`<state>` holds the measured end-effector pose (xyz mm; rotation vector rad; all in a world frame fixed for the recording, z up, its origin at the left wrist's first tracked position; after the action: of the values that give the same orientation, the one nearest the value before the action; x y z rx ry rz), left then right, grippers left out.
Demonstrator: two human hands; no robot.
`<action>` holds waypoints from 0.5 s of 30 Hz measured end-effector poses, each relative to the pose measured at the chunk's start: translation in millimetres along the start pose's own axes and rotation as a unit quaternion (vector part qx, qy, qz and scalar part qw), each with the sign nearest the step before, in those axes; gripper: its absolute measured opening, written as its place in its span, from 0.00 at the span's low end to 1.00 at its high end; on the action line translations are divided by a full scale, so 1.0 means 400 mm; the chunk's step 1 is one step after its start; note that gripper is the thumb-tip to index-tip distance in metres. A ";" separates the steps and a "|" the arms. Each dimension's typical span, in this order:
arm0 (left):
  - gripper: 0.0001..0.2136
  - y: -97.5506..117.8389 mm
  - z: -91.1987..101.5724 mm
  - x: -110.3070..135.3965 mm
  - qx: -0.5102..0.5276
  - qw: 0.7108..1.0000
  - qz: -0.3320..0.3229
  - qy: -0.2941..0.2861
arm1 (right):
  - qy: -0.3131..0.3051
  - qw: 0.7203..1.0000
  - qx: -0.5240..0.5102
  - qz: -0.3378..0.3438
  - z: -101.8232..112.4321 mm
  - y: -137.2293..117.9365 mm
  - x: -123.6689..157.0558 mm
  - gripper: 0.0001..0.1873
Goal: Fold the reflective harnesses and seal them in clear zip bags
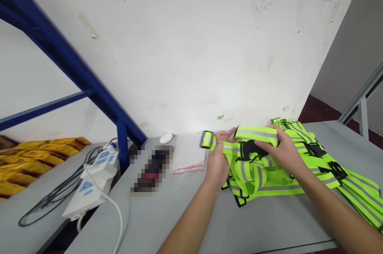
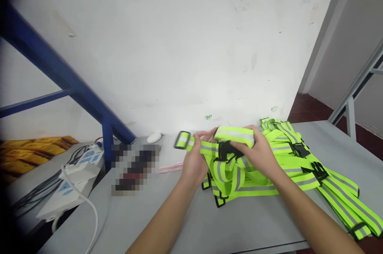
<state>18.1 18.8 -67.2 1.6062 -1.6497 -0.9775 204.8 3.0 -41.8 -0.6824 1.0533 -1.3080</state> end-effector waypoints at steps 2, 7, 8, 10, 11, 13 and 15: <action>0.13 0.029 0.011 -0.013 0.101 0.995 0.027 0.009 | 0.065 0.995 -0.077 -0.021 0.025 0.023 -0.008 0.21; 0.13 0.103 0.009 -0.013 0.136 0.990 0.021 -0.034 | 0.090 0.969 -0.220 -0.065 0.074 0.063 -0.015 0.17; 0.14 0.114 0.003 -0.009 0.132 0.990 0.018 -0.048 | 0.095 0.963 -0.242 -0.072 0.083 0.067 -0.014 0.17; 0.16 0.136 -0.009 -0.003 0.119 0.990 0.015 -0.079 | 0.114 0.950 -0.281 -0.080 0.101 0.069 -0.011 0.17; 0.17 0.148 -0.015 -0.001 0.111 0.989 0.014 -0.097 | 0.126 0.943 -0.299 -0.080 0.111 0.068 -0.010 0.17; 0.20 0.176 -0.026 0.000 0.088 0.987 0.011 -0.136 | 0.147 0.928 -0.336 -0.071 0.135 0.061 -0.007 0.17; 0.23 0.211 -0.039 0.003 0.057 0.983 0.006 -0.177 | 0.162 0.915 -0.366 -0.059 0.164 0.045 -0.002 0.18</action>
<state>-13.4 14.9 12.4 1.5598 -1.9814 -1.2377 271.7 -3.1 -30.8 -1.1185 1.8377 -1.1312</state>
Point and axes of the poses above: each hand's wrist, its own x-axis away from the middle knuckle, its own z-axis out of the back of the hand, y = z × x, the point moved 1 cm from there along -x, towards the middle knuckle, and after that the axes turned 6 degrees about x, right-handed, at the moved point
